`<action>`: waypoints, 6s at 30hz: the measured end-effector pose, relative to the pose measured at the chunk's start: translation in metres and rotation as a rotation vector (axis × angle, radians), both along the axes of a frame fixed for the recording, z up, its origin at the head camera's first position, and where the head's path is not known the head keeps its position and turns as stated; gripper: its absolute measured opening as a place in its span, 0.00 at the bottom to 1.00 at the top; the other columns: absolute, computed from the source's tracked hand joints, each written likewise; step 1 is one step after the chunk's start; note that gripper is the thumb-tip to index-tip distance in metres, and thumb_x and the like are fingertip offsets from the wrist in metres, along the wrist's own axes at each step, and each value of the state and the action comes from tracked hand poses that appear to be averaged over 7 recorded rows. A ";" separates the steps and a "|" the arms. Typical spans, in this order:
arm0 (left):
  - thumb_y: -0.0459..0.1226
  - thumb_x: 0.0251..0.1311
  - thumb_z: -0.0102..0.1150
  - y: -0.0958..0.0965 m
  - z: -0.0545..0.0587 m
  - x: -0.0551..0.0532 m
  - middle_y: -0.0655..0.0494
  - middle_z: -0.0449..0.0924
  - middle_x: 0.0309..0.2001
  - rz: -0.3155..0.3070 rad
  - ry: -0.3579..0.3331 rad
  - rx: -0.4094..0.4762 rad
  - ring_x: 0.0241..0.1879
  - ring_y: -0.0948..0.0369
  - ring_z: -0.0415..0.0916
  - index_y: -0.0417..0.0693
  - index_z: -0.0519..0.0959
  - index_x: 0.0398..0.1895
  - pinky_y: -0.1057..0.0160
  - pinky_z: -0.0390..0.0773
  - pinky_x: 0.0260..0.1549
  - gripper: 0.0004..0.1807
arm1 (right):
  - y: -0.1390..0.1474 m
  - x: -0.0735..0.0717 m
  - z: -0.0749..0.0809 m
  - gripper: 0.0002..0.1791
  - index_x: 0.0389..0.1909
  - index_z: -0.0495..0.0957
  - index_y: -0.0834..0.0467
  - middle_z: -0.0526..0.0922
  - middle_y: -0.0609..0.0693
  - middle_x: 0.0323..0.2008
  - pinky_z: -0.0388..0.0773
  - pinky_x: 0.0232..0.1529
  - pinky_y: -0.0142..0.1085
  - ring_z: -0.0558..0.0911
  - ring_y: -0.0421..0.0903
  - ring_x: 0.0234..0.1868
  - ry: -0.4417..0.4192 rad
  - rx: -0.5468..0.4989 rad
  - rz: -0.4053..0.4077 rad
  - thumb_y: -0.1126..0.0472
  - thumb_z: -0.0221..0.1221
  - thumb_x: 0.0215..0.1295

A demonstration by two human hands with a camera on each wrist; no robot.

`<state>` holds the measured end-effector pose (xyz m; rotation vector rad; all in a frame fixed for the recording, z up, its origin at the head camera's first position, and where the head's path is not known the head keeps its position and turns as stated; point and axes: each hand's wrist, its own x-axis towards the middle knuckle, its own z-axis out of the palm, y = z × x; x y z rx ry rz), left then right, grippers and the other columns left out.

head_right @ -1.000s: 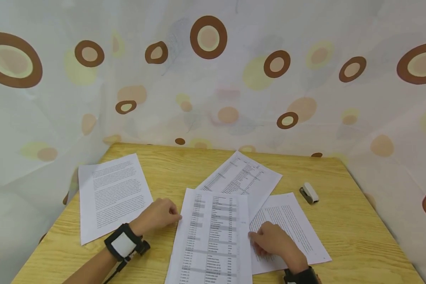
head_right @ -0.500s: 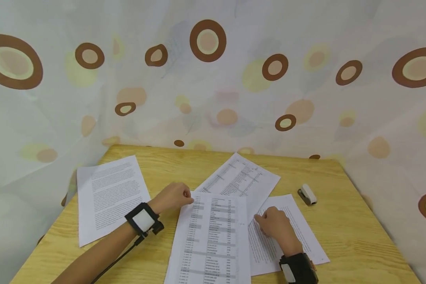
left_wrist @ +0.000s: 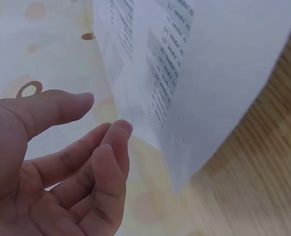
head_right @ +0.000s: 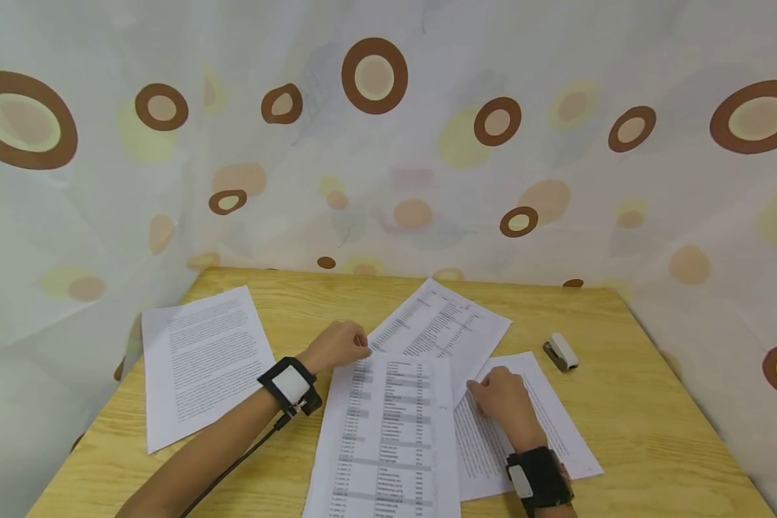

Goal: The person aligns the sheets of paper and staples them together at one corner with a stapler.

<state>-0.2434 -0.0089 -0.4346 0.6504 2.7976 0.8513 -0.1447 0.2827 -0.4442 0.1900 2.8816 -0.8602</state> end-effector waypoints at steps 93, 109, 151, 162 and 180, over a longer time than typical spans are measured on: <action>0.34 0.66 0.62 0.042 -0.009 -0.039 0.53 0.82 0.30 0.126 0.162 0.126 0.22 0.62 0.74 0.43 0.86 0.34 0.66 0.70 0.20 0.06 | 0.000 -0.024 0.001 0.11 0.34 0.82 0.73 0.82 0.53 0.21 0.81 0.27 0.39 0.83 0.45 0.22 0.081 -0.223 -0.160 0.66 0.60 0.67; 0.37 0.68 0.61 0.046 0.010 -0.039 0.53 0.86 0.36 0.142 0.279 0.219 0.27 0.60 0.79 0.46 0.87 0.39 0.65 0.73 0.25 0.07 | 0.008 -0.025 0.003 0.11 0.30 0.81 0.69 0.83 0.51 0.20 0.76 0.24 0.36 0.83 0.46 0.23 0.175 -0.204 -0.115 0.66 0.59 0.69; 0.32 0.66 0.63 0.049 0.040 -0.037 0.48 0.86 0.37 -0.006 0.475 0.751 0.32 0.57 0.81 0.38 0.85 0.43 0.66 0.79 0.34 0.07 | 0.009 -0.015 0.038 0.07 0.35 0.82 0.71 0.86 0.62 0.28 0.66 0.24 0.17 0.71 0.17 0.24 0.880 -0.117 -0.283 0.68 0.64 0.65; 0.32 0.65 0.64 0.038 0.046 -0.032 0.49 0.87 0.36 -0.051 0.478 0.786 0.31 0.59 0.81 0.38 0.86 0.42 0.66 0.79 0.34 0.07 | 0.010 -0.008 0.050 0.08 0.36 0.82 0.71 0.86 0.63 0.29 0.68 0.23 0.18 0.72 0.16 0.23 0.853 -0.166 -0.236 0.67 0.65 0.65; 0.33 0.64 0.65 0.034 0.055 -0.021 0.49 0.87 0.35 -0.029 0.485 0.690 0.32 0.59 0.82 0.39 0.86 0.41 0.67 0.79 0.35 0.06 | 0.016 -0.013 0.037 0.09 0.38 0.82 0.72 0.86 0.64 0.30 0.67 0.26 0.17 0.70 0.14 0.25 0.910 -0.246 -0.204 0.67 0.65 0.64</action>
